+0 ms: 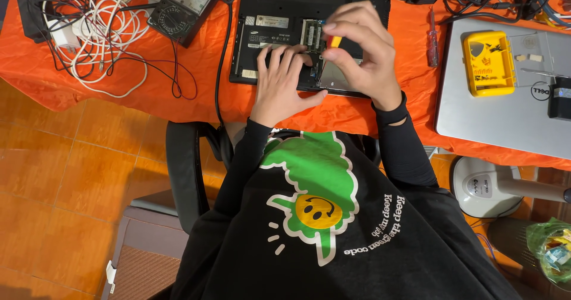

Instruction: The recorder is unscrewing components on the underside of a laptop using a screwdriver at a repair bench.

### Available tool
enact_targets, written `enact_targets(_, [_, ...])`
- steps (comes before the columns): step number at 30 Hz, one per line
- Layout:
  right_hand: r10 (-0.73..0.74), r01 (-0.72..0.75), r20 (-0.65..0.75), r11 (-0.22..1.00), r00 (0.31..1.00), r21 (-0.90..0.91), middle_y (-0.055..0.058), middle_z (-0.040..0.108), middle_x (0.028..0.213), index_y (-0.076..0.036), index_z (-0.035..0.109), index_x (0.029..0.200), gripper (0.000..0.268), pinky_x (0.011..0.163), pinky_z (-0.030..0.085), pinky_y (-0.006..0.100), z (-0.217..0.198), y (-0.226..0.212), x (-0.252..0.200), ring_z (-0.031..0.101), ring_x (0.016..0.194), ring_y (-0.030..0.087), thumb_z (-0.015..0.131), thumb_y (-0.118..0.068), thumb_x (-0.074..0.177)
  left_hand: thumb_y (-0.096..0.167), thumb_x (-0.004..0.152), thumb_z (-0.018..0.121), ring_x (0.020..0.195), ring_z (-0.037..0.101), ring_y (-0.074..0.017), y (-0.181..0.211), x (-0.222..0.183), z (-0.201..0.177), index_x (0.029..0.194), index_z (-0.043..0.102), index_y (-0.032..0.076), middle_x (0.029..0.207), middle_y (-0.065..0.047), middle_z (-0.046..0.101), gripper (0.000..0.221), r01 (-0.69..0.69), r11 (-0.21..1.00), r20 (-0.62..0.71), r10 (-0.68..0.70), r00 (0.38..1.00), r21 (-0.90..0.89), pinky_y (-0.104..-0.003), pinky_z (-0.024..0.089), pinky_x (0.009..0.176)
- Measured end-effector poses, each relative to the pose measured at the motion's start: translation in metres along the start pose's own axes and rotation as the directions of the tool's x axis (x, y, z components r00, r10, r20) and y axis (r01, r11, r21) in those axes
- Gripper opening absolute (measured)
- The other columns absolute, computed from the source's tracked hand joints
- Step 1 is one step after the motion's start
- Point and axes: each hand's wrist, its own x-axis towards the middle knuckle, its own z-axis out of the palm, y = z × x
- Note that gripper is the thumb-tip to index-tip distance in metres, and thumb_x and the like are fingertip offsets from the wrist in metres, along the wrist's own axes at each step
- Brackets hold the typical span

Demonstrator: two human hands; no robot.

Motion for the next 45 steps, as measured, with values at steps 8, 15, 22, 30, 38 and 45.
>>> enact_targets(8, [0.057, -0.057, -0.001, 0.998, 0.998, 0.016, 0.012, 0.071, 0.115, 0.000, 0.067, 0.125, 0.024, 0.101, 0.052, 0.037, -0.003, 0.008, -0.006, 0.062, 0.117, 0.027, 0.066, -0.017, 0.109, 0.054, 0.079, 0.084, 0.130, 0.046, -0.0300, -0.003, 0.003, 0.001, 0.113, 0.058, 0.009, 0.130, -0.009, 0.056, 0.062, -0.010, 1.000, -0.001, 0.010, 1.000, 0.008, -0.057, 0.022, 0.119])
enact_targets(15, [0.011, -0.012, 0.005, 0.997, 1.000, 0.073, 0.014, 0.067, 0.121, -0.001, 0.066, 0.127, 0.024, 0.102, 0.053, 0.036, 0.000, 0.004, -0.005, 0.064, 0.117, 0.025, 0.068, -0.019, 0.112, 0.053, 0.081, 0.085, 0.131, 0.046, -0.0304, -0.003, -0.001, 0.003, 0.113, 0.057, 0.009, 0.132, -0.009, 0.056, 0.062, -0.017, 1.000, -0.017, 0.017, 1.000, -0.005, -0.058, 0.022, 0.119])
enact_targets(22, [0.043, -0.044, 0.020, 0.998, 0.999, 0.053, 0.012, 0.073, 0.114, 0.000, 0.068, 0.127, 0.020, 0.096, 0.054, 0.032, -0.002, 0.009, -0.012, 0.064, 0.112, 0.023, 0.070, -0.012, 0.111, 0.055, 0.081, 0.085, 0.132, 0.046, -0.0308, -0.004, -0.001, 0.004, 0.113, 0.057, 0.010, 0.132, -0.010, 0.056, 0.062, -0.016, 1.000, 0.003, 0.016, 1.000, 0.008, -0.059, 0.022, 0.118])
enact_targets(30, [0.081, -0.081, 0.018, 0.997, 0.997, -0.010, 0.007, 0.075, 0.109, -0.002, 0.072, 0.121, 0.020, 0.096, 0.053, 0.033, -0.003, 0.000, -0.006, 0.065, 0.111, 0.022, 0.078, -0.008, 0.103, 0.027, 0.092, 0.070, 0.129, 0.053, -0.0240, -0.006, -0.003, 0.007, 0.122, 0.055, 0.008, 0.130, -0.003, 0.063, 0.038, 0.084, 0.988, -0.015, -0.087, 0.996, -0.129, -0.051, 0.024, 0.122])
enact_targets(38, [0.158, -0.158, 0.004, 0.987, 0.987, -0.020, 0.009, 0.075, 0.117, -0.003, 0.071, 0.124, 0.020, 0.104, 0.055, 0.035, 0.000, -0.007, -0.003, 0.066, 0.118, 0.022, 0.073, -0.009, 0.104, 0.021, 0.092, 0.067, 0.129, 0.049, -0.0298, 0.007, 0.005, 0.006, 0.118, 0.057, 0.009, 0.138, -0.013, 0.056, 0.031, 0.101, 0.995, -0.113, -0.103, 0.988, -0.026, -0.050, 0.026, 0.116])
enact_targets(45, [0.155, -0.155, -0.011, 0.988, 0.988, 0.011, 0.008, 0.077, 0.114, -0.001, 0.070, 0.124, 0.021, 0.101, 0.055, 0.036, 0.005, -0.014, -0.004, 0.067, 0.113, 0.022, 0.070, -0.006, 0.103, 0.025, 0.087, 0.068, 0.136, 0.044, -0.0308, 0.005, 0.004, 0.008, 0.121, 0.058, 0.007, 0.138, -0.015, 0.054, 0.040, 0.115, 0.993, -0.081, -0.115, 0.990, -0.004, -0.051, 0.024, 0.117])
